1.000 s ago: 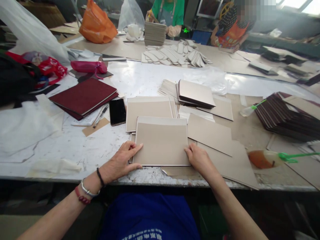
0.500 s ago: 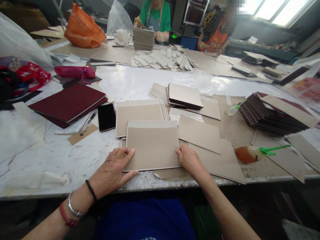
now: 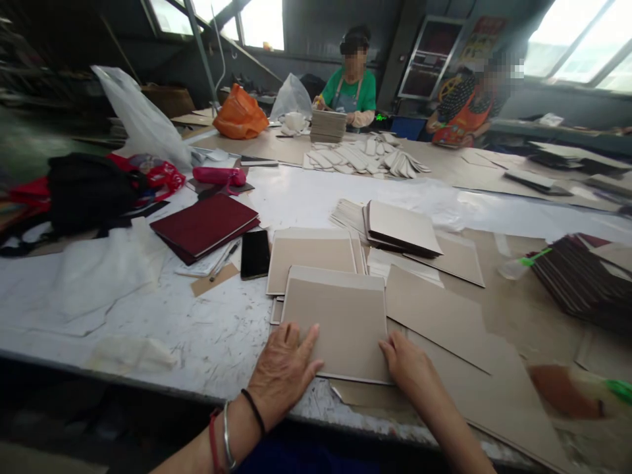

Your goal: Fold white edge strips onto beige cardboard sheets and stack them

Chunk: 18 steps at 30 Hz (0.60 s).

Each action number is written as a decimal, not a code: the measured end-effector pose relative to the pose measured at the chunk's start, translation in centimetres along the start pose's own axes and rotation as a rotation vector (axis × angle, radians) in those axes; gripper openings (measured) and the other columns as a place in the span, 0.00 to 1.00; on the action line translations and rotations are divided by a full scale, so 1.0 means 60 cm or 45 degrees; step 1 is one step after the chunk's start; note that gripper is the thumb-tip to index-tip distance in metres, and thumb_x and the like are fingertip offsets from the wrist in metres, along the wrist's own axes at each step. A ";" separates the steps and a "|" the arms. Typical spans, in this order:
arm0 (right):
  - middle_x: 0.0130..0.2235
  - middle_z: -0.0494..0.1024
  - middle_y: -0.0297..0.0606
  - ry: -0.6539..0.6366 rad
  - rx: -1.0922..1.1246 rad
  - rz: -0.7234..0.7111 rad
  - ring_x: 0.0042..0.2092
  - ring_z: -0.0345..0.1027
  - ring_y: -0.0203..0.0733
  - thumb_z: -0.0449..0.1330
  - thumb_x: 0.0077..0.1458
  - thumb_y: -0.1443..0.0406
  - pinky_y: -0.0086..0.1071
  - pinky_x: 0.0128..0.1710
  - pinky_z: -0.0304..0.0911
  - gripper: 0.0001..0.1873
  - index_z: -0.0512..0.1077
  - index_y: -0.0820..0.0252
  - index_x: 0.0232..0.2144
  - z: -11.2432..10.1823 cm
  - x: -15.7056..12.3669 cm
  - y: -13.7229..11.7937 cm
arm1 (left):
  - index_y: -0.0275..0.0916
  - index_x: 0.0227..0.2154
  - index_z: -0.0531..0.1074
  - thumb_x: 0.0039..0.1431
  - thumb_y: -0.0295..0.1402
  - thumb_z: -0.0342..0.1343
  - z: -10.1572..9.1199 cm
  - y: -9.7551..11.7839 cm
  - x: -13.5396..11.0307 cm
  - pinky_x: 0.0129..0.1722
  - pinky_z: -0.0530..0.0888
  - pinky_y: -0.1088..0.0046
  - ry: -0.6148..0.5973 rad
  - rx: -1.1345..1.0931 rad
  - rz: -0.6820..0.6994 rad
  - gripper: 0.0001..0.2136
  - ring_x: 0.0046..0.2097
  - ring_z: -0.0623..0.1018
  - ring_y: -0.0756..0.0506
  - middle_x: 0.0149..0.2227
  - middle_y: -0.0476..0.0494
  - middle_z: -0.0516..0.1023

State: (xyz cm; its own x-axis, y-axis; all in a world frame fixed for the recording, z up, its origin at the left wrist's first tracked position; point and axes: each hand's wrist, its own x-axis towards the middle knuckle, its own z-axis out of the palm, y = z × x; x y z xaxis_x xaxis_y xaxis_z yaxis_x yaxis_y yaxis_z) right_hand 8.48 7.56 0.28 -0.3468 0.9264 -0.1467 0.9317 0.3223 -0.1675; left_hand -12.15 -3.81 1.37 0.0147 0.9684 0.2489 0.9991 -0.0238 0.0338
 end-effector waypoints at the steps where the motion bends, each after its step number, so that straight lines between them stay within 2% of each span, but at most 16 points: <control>1: 0.27 0.72 0.39 0.004 -0.009 -0.007 0.30 0.67 0.41 0.46 0.57 0.65 0.29 0.27 0.50 0.09 0.62 0.60 0.27 0.002 0.001 0.002 | 0.38 0.52 0.60 0.53 0.39 0.53 0.005 0.001 -0.002 0.46 0.67 0.57 0.000 -0.009 -0.016 0.24 0.46 0.64 0.38 0.43 0.36 0.64; 4: 0.26 0.72 0.39 0.021 -0.023 -0.024 0.29 0.67 0.41 0.45 0.57 0.64 0.29 0.27 0.50 0.09 0.61 0.59 0.26 0.005 0.001 0.005 | 0.35 0.53 0.57 0.56 0.35 0.49 0.024 0.005 -0.008 0.50 0.64 0.56 0.039 -0.033 -0.012 0.22 0.51 0.63 0.38 0.47 0.35 0.64; 8: 0.26 0.72 0.40 0.026 -0.009 -0.033 0.30 0.67 0.42 0.45 0.57 0.65 0.29 0.27 0.51 0.09 0.61 0.59 0.26 0.005 0.000 0.005 | 0.26 0.53 0.55 0.55 0.29 0.44 0.045 0.007 -0.004 0.54 0.62 0.60 0.157 -0.062 0.145 0.22 0.59 0.55 0.38 0.55 0.30 0.59; 10: 0.27 0.72 0.40 0.003 0.004 -0.029 0.30 0.67 0.42 0.45 0.57 0.65 0.30 0.28 0.52 0.09 0.62 0.59 0.27 0.004 0.002 0.003 | 0.25 0.54 0.54 0.54 0.26 0.44 0.046 0.004 -0.001 0.54 0.62 0.62 0.177 -0.065 0.185 0.23 0.60 0.51 0.38 0.57 0.29 0.56; 12: 0.29 0.73 0.42 -0.019 0.038 -0.027 0.32 0.67 0.42 0.45 0.57 0.66 0.30 0.30 0.54 0.09 0.63 0.60 0.28 0.000 0.004 -0.001 | 0.28 0.55 0.53 0.54 0.26 0.44 0.043 -0.001 -0.001 0.54 0.63 0.61 0.176 -0.059 0.200 0.24 0.61 0.51 0.38 0.58 0.31 0.54; 16: 0.33 0.74 0.44 -0.029 0.134 0.038 0.37 0.68 0.42 0.46 0.56 0.68 0.30 0.35 0.57 0.10 0.66 0.63 0.32 -0.026 -0.010 -0.015 | 0.44 0.56 0.54 0.55 0.38 0.49 0.036 -0.011 -0.014 0.50 0.66 0.57 0.210 -0.077 0.307 0.25 0.59 0.55 0.35 0.60 0.34 0.50; 18: 0.35 0.75 0.42 -0.006 0.189 0.060 0.39 0.69 0.41 0.47 0.55 0.69 0.29 0.37 0.59 0.10 0.68 0.63 0.33 -0.039 -0.025 -0.024 | 0.46 0.55 0.56 0.54 0.42 0.50 0.044 -0.011 -0.010 0.49 0.67 0.58 0.291 -0.165 0.364 0.24 0.58 0.57 0.35 0.60 0.36 0.50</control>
State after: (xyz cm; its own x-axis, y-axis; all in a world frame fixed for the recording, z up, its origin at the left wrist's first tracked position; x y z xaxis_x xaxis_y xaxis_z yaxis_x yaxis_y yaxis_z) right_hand 7.92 6.15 3.02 -0.3035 0.9389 -0.1622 0.9210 0.2454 -0.3026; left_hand -12.71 -3.73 -1.36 0.2682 0.8381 0.4750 0.9427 -0.3300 0.0499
